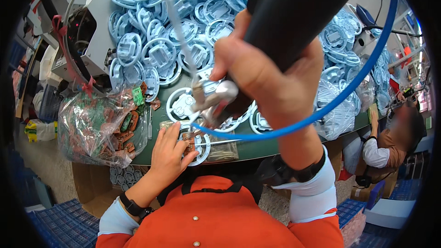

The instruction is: Assemble small toy components using a manual screwdriver and a motorized drill.

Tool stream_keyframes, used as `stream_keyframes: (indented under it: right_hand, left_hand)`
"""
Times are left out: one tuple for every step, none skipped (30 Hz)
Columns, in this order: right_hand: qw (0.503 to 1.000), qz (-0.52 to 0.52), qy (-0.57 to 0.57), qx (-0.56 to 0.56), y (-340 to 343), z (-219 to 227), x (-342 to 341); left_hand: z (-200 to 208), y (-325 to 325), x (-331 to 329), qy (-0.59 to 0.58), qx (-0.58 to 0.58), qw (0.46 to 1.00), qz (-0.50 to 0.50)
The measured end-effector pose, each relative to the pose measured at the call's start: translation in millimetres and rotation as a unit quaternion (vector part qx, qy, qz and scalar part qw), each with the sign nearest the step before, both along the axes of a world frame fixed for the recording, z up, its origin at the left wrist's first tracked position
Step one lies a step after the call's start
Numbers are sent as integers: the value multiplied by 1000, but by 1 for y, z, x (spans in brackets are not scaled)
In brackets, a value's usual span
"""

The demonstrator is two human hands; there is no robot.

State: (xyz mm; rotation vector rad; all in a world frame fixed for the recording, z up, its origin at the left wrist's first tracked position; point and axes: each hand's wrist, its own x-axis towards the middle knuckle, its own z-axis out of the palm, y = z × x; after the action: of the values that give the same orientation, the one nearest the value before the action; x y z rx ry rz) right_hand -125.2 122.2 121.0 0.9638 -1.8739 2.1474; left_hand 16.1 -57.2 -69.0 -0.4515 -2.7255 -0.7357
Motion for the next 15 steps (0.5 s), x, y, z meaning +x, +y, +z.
stream_keyframes:
  right_hand:
    - [1000, -1, -28, 7, -5, -2, 8]
    - [999, 11, -30, -3, -9, -6, 14]
    - [999, 23, -32, -13, -13, -11, 19]
    - [999, 30, -23, -16, -15, -17, 21]
    - [999, 30, -23, -16, -16, -17, 24]
    - [999, 25, -40, -19, -17, -18, 27]
    - [998, 19, -58, -23, -19, -19, 30]
    - [998, 18, -61, -27, -21, -18, 32]
    - [998, 18, -61, -28, -22, -18, 33]
    - [997, 17, -61, -35, -22, -17, 34]
    - [997, 15, -61, -41, -22, -17, 36]
    - [997, 14, -60, -42, -23, -17, 38]
    - [997, 6, -66, -43, -24, -17, 40]
    - [997, -2, -71, -44, -24, -16, 43]
    - [997, -4, -69, -44, -25, -18, 44]
  left_hand:
    - [-1, 0, -1, -1, 1, 1000, 1]
    - [-2, 0, -1, 0, -8, 1000, -1]
    - [-2, -1, 0, 1, -16, 1000, -3]
    - [-1, -2, -1, -5, -17, 1000, -9]
    - [0, -2, -1, -5, -18, 1000, -9]
    - [0, -1, -2, 0, -5, 1000, -6]
    - [0, 0, -1, 4, 6, 1000, -2]
    - [-1, 1, -2, 23, 20, 1000, 4]
    - [-2, 1, -3, 22, 18, 1000, 3]
    - [-2, 1, -4, 22, 25, 999, 3]
    - [-3, 1, -4, 22, 32, 999, 2]
    - [-4, 2, -3, 22, 32, 999, 0]
    - [-4, 3, -2, 20, 36, 999, 4]
    - [-6, 4, -1, 18, 41, 999, 8]
    - [-7, 3, 0, 21, 41, 999, 6]
